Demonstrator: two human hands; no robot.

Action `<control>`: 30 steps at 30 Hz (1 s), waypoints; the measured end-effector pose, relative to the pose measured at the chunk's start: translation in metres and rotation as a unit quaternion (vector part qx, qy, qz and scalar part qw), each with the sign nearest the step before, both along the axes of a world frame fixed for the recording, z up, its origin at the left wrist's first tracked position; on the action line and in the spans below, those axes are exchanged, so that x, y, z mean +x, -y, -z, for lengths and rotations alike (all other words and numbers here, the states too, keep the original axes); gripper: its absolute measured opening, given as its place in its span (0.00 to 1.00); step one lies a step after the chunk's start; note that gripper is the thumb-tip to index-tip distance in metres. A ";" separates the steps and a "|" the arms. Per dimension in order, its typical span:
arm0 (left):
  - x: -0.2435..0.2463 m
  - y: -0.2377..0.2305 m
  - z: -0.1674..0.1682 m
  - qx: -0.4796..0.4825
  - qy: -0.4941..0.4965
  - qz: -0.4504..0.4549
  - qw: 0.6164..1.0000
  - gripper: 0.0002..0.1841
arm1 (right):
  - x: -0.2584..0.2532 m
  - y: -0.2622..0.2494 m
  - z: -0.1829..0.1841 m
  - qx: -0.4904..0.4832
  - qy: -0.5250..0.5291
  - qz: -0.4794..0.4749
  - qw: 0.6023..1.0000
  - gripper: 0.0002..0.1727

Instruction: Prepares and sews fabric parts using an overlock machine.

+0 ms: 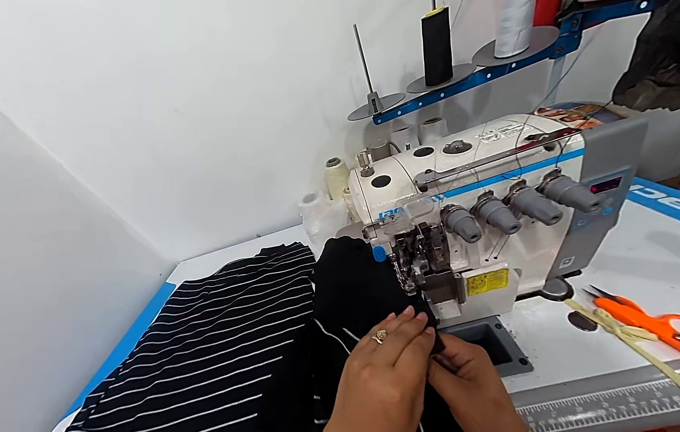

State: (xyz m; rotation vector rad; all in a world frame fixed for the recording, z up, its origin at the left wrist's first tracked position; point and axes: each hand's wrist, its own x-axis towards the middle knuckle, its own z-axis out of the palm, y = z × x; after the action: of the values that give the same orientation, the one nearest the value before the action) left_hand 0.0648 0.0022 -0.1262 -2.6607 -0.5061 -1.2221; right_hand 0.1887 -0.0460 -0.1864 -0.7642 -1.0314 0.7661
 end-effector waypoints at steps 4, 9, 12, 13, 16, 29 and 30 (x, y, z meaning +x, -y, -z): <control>0.002 -0.001 0.001 -0.001 0.029 -0.007 1.000 0.07 | -0.001 -0.001 0.004 0.007 0.001 -0.004 1.000 0.06; 0.009 -0.004 0.000 -0.010 0.020 -0.058 0.998 0.10 | -0.002 -0.003 0.004 -0.003 0.014 -0.016 1.000 0.07; 0.010 -0.002 -0.002 -0.021 0.006 -0.087 0.996 0.12 | -0.004 -0.001 0.002 -0.009 0.008 -0.038 0.999 0.07; 0.010 0.000 -0.002 -0.021 0.000 -0.096 0.995 0.13 | -0.004 -0.001 0.002 -0.011 0.006 -0.048 0.999 0.08; 0.007 0.001 -0.006 -0.039 -0.017 -0.104 0.994 0.15 | -0.006 0.001 0.002 -0.017 0.008 -0.075 0.997 0.07; 0.005 -0.096 -0.049 -0.299 -0.099 -0.068 0.946 0.19 | -0.031 0.018 -0.011 -0.096 0.051 -0.111 0.988 0.16; 0.002 -0.090 -0.043 -0.297 -0.065 -0.090 0.948 0.20 | -0.030 0.020 -0.011 -0.100 0.053 -0.091 0.989 0.13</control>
State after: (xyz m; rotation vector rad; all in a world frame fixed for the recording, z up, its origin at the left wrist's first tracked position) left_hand 0.0665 0.0919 -0.0831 -3.0441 -1.2327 -0.9392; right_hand 0.1584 -0.0660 -0.1750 -0.8974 -1.1426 1.0051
